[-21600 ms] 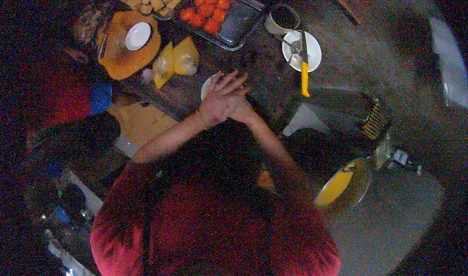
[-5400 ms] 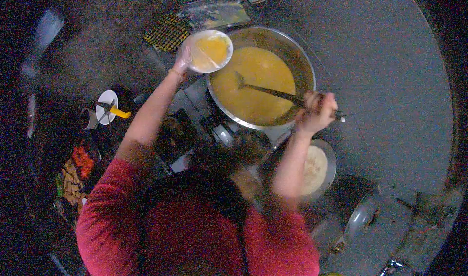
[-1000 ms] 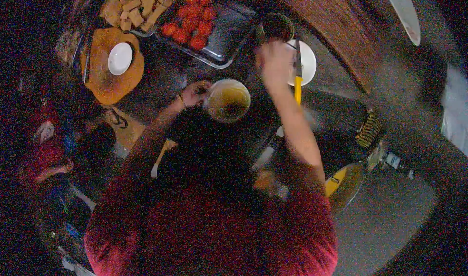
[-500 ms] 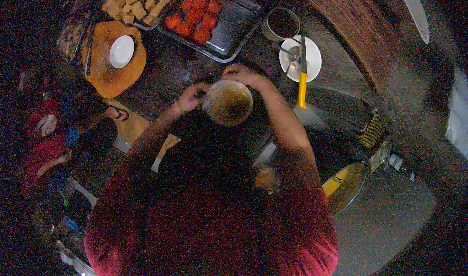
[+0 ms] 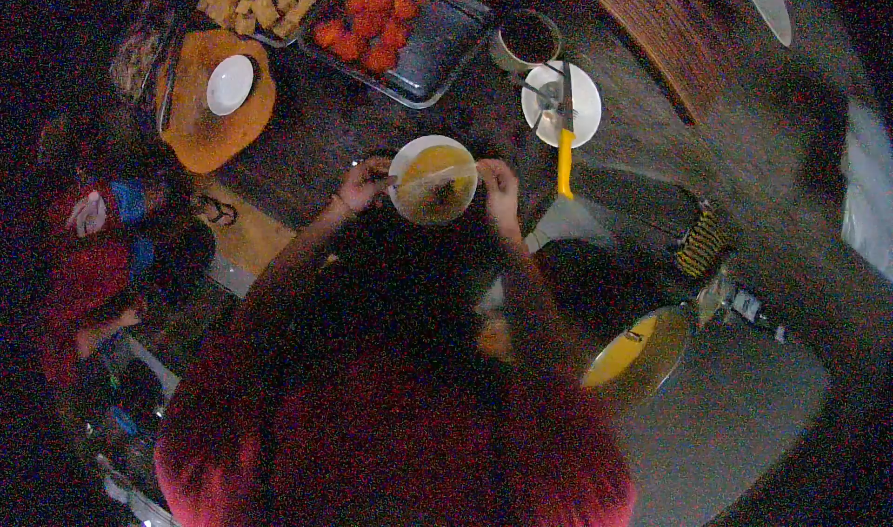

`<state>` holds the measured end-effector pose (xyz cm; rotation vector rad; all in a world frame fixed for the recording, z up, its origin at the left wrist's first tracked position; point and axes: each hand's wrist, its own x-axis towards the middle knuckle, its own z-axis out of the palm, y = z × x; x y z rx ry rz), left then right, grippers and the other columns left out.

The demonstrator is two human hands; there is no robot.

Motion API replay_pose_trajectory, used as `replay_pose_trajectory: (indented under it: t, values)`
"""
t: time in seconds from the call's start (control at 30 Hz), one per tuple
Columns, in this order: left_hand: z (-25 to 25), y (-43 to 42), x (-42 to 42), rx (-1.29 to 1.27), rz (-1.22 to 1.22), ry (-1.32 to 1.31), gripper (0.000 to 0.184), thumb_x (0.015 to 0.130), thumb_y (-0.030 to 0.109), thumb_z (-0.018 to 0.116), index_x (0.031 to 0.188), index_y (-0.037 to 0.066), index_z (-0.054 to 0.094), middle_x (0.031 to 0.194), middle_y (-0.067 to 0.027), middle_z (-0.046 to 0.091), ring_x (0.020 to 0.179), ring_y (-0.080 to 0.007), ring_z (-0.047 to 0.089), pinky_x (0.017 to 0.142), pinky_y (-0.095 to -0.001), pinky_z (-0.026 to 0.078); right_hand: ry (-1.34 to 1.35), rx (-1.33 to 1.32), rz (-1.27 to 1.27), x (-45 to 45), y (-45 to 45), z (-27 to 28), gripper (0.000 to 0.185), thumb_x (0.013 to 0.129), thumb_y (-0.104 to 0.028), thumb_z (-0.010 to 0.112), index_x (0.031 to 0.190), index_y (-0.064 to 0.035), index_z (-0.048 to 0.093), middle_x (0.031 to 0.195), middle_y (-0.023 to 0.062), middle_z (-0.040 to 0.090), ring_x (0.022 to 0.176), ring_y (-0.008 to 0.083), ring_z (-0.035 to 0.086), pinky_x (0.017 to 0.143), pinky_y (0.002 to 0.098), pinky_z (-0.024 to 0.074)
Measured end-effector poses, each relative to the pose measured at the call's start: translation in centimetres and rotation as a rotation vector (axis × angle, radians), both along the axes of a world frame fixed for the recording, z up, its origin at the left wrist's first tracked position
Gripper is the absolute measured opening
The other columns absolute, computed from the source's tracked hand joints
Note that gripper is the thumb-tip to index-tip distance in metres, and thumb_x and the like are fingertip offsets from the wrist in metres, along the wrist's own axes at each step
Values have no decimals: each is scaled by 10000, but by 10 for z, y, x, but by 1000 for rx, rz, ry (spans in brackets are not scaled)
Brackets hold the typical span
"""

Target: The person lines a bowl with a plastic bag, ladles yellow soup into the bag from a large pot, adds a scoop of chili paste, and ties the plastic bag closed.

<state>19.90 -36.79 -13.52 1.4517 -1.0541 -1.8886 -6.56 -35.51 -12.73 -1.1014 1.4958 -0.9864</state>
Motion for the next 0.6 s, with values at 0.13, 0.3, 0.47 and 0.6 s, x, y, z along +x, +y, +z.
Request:
replay_pose_trajectory:
  t: [0.13,0.3,0.47,0.6]
  values:
    - [-12,10,-8,34,64,73,278,764,92,589,1026,48,507,893,-67,537,604,-109,530,428,-232,460,-88,9,-127,2,23,21,153,840,-153,511,888,-14,554,802,21,556,751,85,487,695,230,389]
    - [-5,2,-9,-116,-9,-143,340,761,131,604,1068,50,484,951,-128,516,701,-207,571,531,-314,504,-31,-37,-124,21,28,50,161,831,-181,546,865,-24,561,740,-11,540,599,60,446,534,216,361]
    - [59,22,-46,-900,-54,-731,510,745,210,613,1172,26,404,1011,-207,481,890,-372,508,767,-404,445,-200,77,-260,35,-8,106,103,812,-94,531,862,-19,580,756,9,564,622,74,479,538,208,383]
    - [82,28,-71,-797,-169,-589,527,745,198,579,1184,-15,382,1058,-242,464,922,-395,494,807,-407,423,-206,127,-238,35,-21,106,123,751,-5,540,866,-10,581,757,33,589,650,117,525,587,248,428]
